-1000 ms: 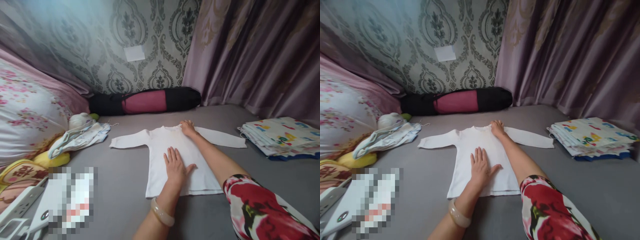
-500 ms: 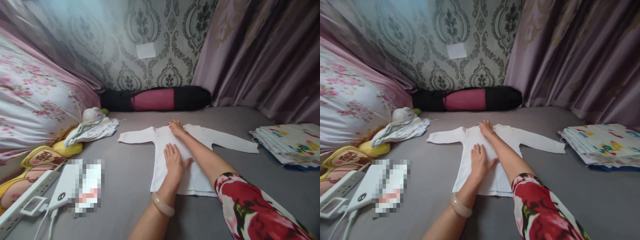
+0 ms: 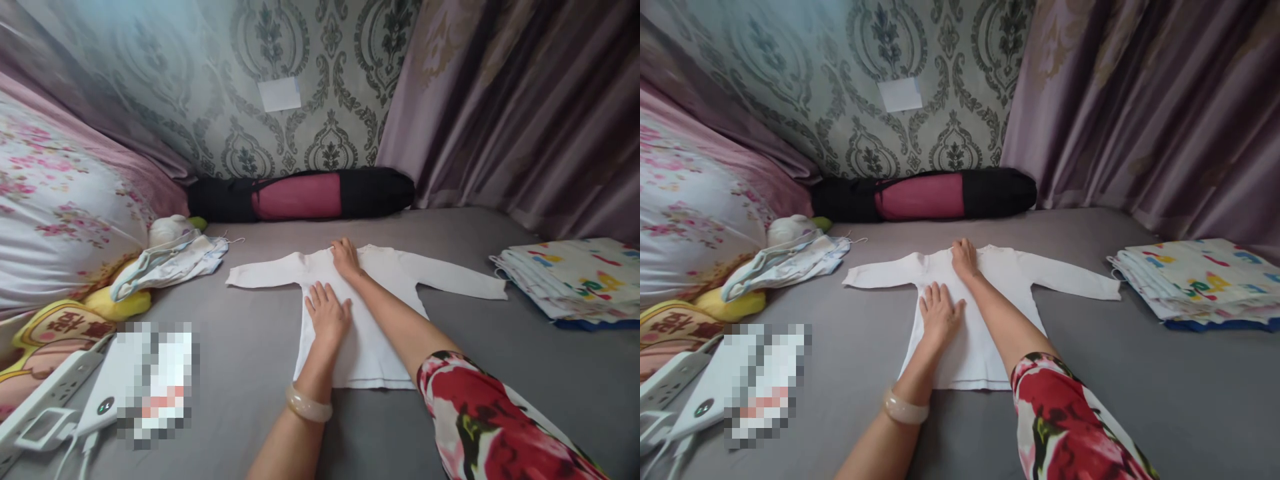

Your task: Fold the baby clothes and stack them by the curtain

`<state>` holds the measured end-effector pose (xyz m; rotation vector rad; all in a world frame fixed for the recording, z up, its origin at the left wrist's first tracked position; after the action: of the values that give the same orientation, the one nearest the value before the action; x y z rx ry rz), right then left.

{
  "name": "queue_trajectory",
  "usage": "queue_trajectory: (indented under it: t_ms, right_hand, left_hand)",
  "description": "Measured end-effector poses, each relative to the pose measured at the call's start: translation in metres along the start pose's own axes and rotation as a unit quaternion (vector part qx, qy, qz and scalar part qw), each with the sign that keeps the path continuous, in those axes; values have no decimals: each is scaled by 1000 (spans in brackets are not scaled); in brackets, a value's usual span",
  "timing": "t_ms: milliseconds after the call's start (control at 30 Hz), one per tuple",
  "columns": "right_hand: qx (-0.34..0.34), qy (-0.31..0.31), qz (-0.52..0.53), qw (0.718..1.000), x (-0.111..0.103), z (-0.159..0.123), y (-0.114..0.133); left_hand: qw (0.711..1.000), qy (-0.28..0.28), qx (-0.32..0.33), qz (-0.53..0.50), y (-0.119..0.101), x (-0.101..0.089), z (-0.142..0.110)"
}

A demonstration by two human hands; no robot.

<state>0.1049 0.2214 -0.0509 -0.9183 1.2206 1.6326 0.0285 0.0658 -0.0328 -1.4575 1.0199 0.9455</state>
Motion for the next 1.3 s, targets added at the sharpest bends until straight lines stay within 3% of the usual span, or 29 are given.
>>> queue_trajectory:
  t_ms: [133,300,467,600,800,1033,1300]
  right_hand:
    - [-45,38,6,998,-13,-31,-6]
    - [-95,148,-9,984,-37,-98,-22]
    - [-153,178,-3,972,-66,-166,-31]
    - [-210,215,20,953,-85,-201,-31]
    - [-243,244,84,935,-95,-214,-39]
    - [-103,164,32,980,-91,-215,-64]
    - [-17,141,-12,990,-103,-215,-85]
  left_hand:
    - [999,-39,1,6,10,1,8]
    - [998,-61,30,6,16,2,11]
    - [997,-64,48,17,20,-2,9]
    - [994,-69,74,27,22,-3,3]
    - [985,-29,164,43,17,9,-24]
    - [978,-16,182,104,23,12,-50]
    - [958,-21,244,151,30,10,-56]
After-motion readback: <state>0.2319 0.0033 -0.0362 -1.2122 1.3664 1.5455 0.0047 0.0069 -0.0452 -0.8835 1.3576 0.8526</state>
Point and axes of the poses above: each hand's wrist, its own z-axis towards the middle knuckle, its own x-axis out of the palm, y = z × x, the point moved 1 cm from there along z, towards the middle knuckle, and after that the axes turned 2 degrees about x, right-handed, at the moved point
